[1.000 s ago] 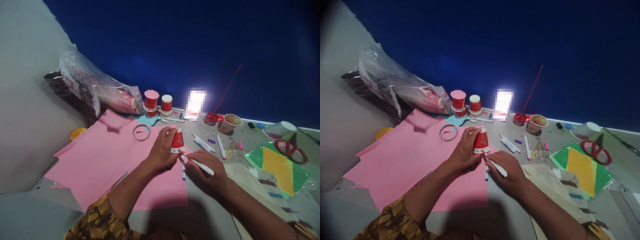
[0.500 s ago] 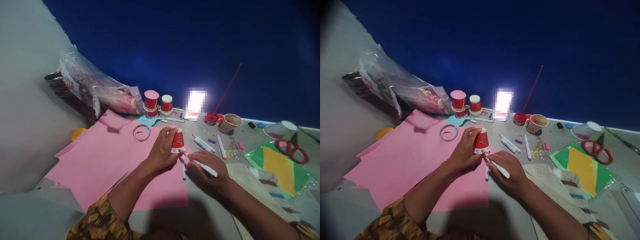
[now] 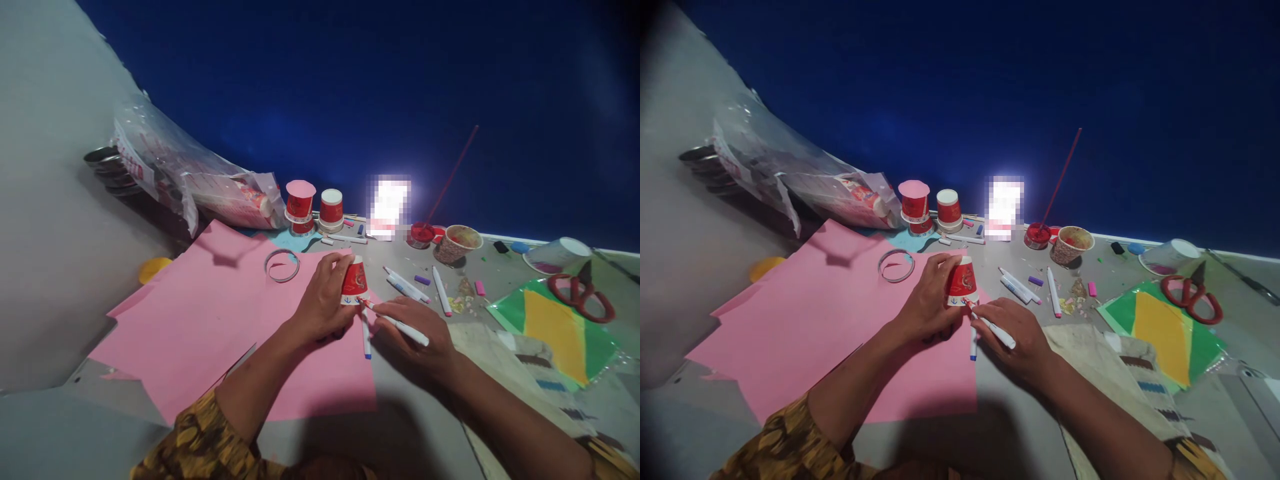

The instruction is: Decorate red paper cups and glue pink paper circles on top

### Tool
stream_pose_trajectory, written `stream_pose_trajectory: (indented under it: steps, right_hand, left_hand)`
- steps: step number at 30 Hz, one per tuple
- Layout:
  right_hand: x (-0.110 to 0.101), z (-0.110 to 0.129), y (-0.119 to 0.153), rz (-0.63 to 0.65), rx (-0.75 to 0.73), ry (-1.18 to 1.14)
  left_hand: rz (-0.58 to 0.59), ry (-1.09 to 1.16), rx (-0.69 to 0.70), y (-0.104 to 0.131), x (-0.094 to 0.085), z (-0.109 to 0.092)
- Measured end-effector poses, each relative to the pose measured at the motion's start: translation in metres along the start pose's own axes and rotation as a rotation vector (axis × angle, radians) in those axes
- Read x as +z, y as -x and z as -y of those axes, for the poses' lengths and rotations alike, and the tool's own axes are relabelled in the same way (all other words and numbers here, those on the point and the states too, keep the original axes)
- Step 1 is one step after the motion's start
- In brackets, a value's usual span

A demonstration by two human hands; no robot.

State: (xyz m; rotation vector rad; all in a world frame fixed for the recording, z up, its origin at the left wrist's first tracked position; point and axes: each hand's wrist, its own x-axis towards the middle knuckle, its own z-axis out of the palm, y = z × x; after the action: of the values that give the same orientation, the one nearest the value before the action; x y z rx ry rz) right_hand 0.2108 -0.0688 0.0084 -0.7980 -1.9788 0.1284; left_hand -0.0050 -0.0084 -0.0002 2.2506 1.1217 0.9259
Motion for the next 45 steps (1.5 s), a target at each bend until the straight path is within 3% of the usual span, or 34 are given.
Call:
stream_pose_trajectory:
  steps: [13, 27, 37, 45]
  right_hand:
    - [-0.002, -0.004, 0.007, -0.050, 0.044, 0.016]
    - [-0.001, -0.004, 0.005, -0.020, 0.044, 0.016]
    - [-0.011, -0.001, 0.002, -0.133, 0.048, 0.005]
    - [-0.013, -0.005, 0.006, -0.143, 0.096, 0.043]
  left_hand:
    - [-0.016, 0.019, 0.029, -0.001, -0.001, 0.001]
    - [-0.016, 0.024, 0.032, -0.002, -0.001, 0.002]
    - [-0.051, 0.243, -0.171, -0.005, -0.009, -0.007]
    - [0.022, 0.332, -0.244, -0.003, -0.008, -0.008]
